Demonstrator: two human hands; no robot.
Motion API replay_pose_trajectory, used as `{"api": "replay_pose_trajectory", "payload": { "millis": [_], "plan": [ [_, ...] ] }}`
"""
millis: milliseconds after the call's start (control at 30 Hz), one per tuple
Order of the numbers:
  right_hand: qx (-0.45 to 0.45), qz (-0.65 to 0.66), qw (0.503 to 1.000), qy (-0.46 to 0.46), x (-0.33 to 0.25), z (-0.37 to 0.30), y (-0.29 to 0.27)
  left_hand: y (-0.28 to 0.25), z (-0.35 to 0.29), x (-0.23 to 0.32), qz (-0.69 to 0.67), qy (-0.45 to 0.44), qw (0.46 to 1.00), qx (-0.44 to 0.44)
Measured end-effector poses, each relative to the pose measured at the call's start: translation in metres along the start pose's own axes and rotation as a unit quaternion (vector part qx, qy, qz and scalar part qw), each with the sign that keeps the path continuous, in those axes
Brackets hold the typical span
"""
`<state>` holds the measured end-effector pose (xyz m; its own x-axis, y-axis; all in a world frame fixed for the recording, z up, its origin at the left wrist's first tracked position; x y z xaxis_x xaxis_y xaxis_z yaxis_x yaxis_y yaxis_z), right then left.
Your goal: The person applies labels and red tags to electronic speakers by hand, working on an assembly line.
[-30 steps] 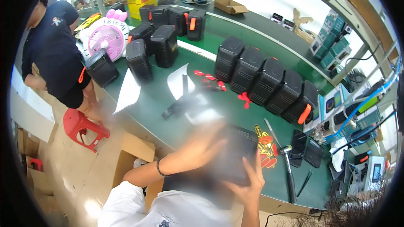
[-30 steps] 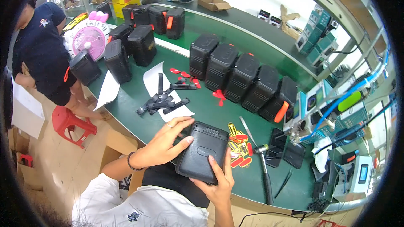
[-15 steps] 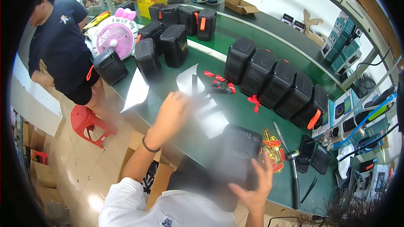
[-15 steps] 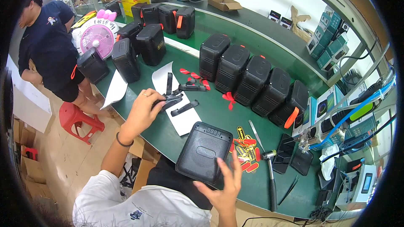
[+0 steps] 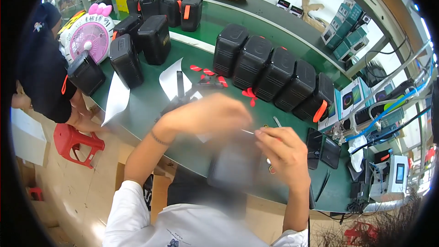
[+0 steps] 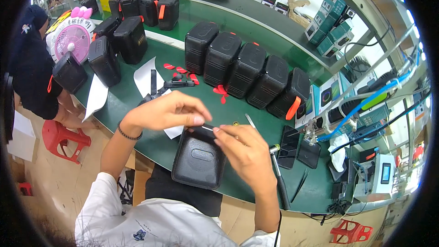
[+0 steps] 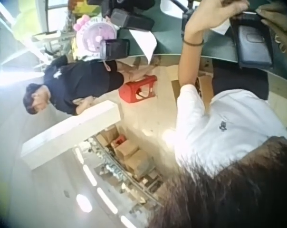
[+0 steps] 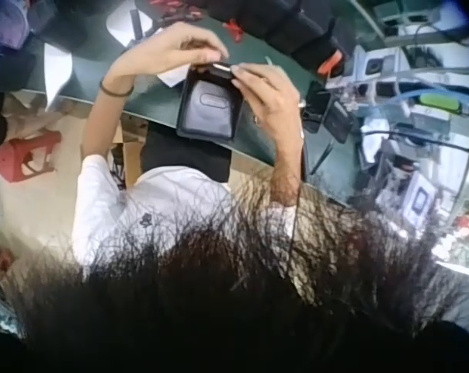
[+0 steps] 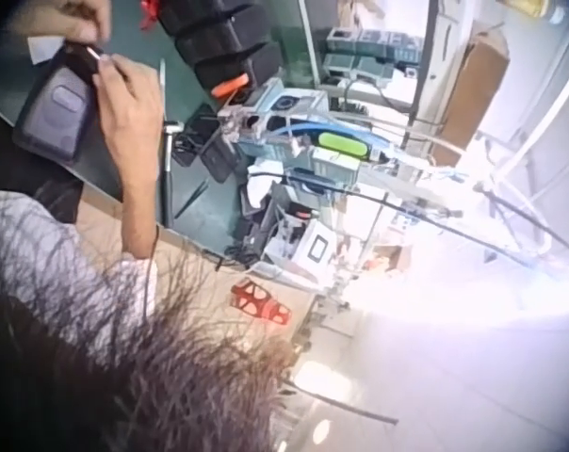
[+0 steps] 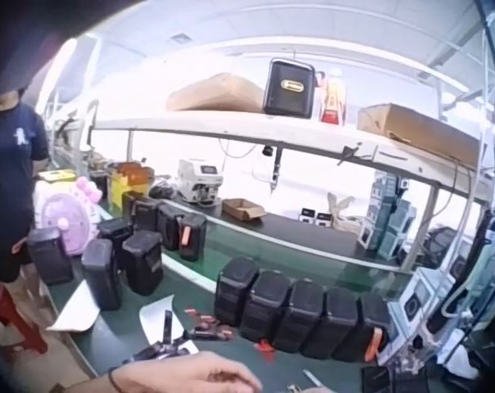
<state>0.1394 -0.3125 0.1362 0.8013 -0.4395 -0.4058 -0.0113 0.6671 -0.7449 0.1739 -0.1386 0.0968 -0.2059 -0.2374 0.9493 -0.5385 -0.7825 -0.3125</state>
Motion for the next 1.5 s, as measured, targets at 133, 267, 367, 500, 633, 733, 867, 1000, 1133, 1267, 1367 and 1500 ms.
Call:
{"api": "replay_pose_trajectory", "payload": {
  "millis": [133, 267, 367, 500, 633, 733, 867, 1000, 1133, 1267, 1367, 1500],
  "plan": [
    [0.000, 0.010, 0.999, 0.034, 0.021, 0.004, 0.002, -0.013, 0.015, -0.014, 0.011, 0.021, 0.999, 0.049],
    [-0.052, 0.051, 0.996, 0.046, 0.025, 0.007, 0.020, 0.006, 0.016, -0.035, 0.034, 0.012, 0.998, -0.045],
    [-0.054, 0.056, 0.995, 0.057, 0.034, 0.004, 0.027, 0.006, 0.005, -0.053, 0.068, -0.016, 0.995, -0.072],
    [-0.068, 0.045, 0.995, 0.063, 0.031, 0.007, 0.031, 0.004, -0.005, -0.069, 0.076, -0.036, 0.987, -0.134],
    [-0.084, 0.049, 0.992, 0.075, 0.031, 0.007, 0.036, 0.006, -0.011, -0.057, 0.120, 0.112, 0.980, -0.116],
    [-0.087, 0.044, 0.991, 0.091, 0.033, 0.005, 0.036, 0.008, -0.008, -0.060, 0.091, 0.067, 0.983, -0.142],
    [-0.081, 0.040, 0.992, 0.092, 0.033, 0.005, 0.035, 0.007, -0.008, -0.058, 0.072, 0.071, 0.984, -0.144],
    [-0.079, 0.044, 0.991, 0.096, 0.031, 0.006, 0.036, 0.007, -0.011, -0.062, 0.079, 0.093, 0.984, -0.127],
    [-0.079, 0.060, 0.989, 0.110, 0.034, 0.005, 0.036, 0.006, -0.010, -0.055, 0.092, 0.062, 0.983, -0.145],
    [-0.074, 0.077, 0.986, 0.126, 0.035, 0.004, 0.037, 0.007, -0.008, -0.059, 0.084, 0.082, 0.983, -0.143],
    [-0.071, 0.085, 0.984, 0.136, 0.038, 0.003, 0.036, 0.005, -0.009, -0.059, 0.088, 0.077, 0.983, -0.143],
    [-0.068, 0.097, 0.983, 0.144, 0.040, 0.003, 0.037, 0.005, -0.008, -0.051, 0.078, 0.030, 0.982, -0.167]
  ]
}}
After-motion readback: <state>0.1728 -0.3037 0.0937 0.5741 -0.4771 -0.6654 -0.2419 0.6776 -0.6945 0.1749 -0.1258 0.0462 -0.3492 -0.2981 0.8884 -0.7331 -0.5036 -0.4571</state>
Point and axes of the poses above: each hand's wrist, its own z-axis towards the middle knuckle, its own y-axis out of the palm, x = y × z, the point moved 8 cm from there along z, towards the middle knuckle, and after that the axes turned 1 degree about z, right-handed, at the moved point
